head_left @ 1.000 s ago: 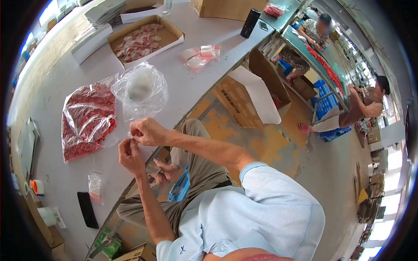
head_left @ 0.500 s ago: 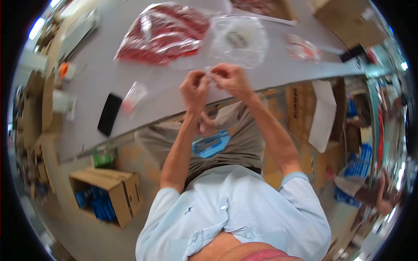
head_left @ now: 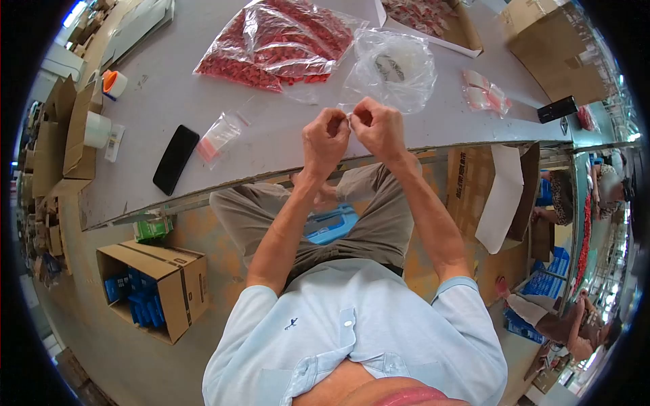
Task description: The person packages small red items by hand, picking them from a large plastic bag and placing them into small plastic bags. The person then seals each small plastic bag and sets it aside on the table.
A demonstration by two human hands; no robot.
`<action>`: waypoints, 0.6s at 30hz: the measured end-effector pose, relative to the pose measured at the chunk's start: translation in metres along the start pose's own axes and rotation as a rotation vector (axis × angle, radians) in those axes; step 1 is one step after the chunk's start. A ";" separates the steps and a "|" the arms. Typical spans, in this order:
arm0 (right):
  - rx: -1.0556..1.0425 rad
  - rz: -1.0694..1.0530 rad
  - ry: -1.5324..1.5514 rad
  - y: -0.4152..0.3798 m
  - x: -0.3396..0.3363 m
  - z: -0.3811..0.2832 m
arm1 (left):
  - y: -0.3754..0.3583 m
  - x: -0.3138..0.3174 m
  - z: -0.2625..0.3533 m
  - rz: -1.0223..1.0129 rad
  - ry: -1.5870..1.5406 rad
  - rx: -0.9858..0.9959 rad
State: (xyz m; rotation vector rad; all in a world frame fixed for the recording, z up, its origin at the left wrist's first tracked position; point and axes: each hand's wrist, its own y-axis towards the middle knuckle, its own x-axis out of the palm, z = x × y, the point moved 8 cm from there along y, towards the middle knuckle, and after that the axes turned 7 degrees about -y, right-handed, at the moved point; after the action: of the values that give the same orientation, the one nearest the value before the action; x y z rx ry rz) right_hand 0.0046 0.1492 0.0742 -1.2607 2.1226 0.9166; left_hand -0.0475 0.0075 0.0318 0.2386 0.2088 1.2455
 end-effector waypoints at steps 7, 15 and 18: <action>-0.015 -0.070 0.053 0.009 -0.029 0.005 | 0.004 -0.005 -0.018 0.003 -0.076 -0.093; -0.177 -0.058 -0.395 0.115 -0.058 0.096 | 0.006 -0.002 -0.021 0.014 -0.123 -0.135; -0.097 -0.203 -0.336 0.125 -0.038 0.089 | 0.005 -0.002 -0.016 0.027 -0.086 -0.099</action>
State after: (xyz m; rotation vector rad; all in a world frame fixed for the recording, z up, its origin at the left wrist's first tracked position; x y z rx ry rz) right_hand -0.0828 0.2804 0.0803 -1.2426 1.6780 1.0676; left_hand -0.0569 0.0076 0.0177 0.2093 0.0693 1.2654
